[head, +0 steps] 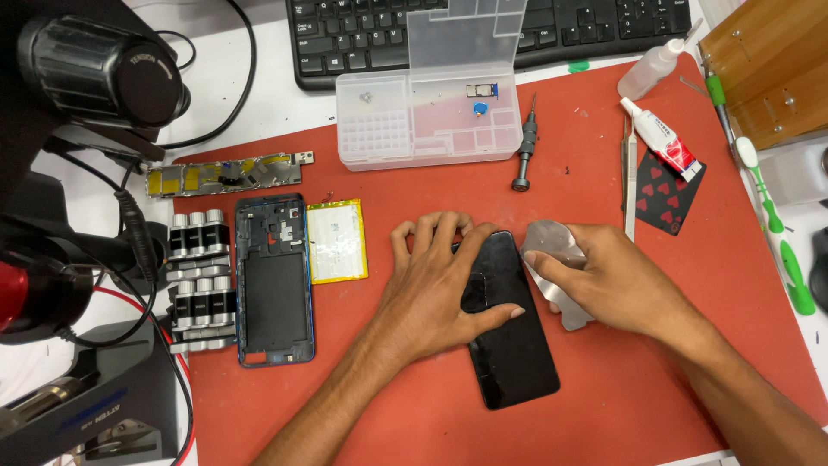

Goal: The person applies a liquid from a small bottle onto the back of a smartphone and then wipes the surface with a cloth. The person continues to wipe the phone repeatedly to clean the surface.

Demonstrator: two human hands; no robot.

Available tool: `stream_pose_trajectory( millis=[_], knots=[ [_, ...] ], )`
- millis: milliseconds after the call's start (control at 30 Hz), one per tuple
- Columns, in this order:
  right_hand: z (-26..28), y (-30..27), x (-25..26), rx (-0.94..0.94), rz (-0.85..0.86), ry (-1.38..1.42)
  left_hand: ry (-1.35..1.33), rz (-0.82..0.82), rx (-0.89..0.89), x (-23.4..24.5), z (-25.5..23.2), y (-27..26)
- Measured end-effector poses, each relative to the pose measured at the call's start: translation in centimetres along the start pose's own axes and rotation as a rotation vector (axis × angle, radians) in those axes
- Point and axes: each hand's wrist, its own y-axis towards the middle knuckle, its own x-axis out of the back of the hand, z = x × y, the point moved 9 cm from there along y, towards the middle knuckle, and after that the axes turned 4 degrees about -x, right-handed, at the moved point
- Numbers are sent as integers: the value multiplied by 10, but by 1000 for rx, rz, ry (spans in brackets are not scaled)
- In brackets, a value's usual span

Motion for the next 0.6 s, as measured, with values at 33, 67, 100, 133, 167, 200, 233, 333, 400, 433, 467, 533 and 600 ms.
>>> stream_pose_trajectory(
  millis=[33,67,100,133,167,200,233,333,400,433,467,533,600],
  knots=[
    [-3,3,-1,1,0,0,1,0,0,0,0,0],
    [0,6,1,56,-25,-40,-4,7,5,0,0,0],
    [2,9,2,110,-51,-80,-10,14,10,0,0,0],
    [3,10,2,111,-51,-80,-9,14,10,0,1,0],
    [3,11,2,114,-46,-72,3,3,2,0,0,1],
    [3,13,2,116,-41,-64,15,-8,-6,1,0,1],
    [9,9,3,115,-41,-64,14,-8,-6,1,0,1],
    [8,7,1,2,-25,-55,15,-4,2,1,0,1],
    [6,12,3,61,-66,-104,19,-11,-3,1,0,1],
    [9,10,2,61,-66,-104,18,-12,-2,1,0,0],
    [12,8,1,52,-58,-95,21,-15,-2,1,0,0],
    [16,5,0,44,-50,-87,24,-18,-2,1,0,1],
    [22,3,-1,57,-34,-62,42,-34,-14,2,-1,1]
  ],
)
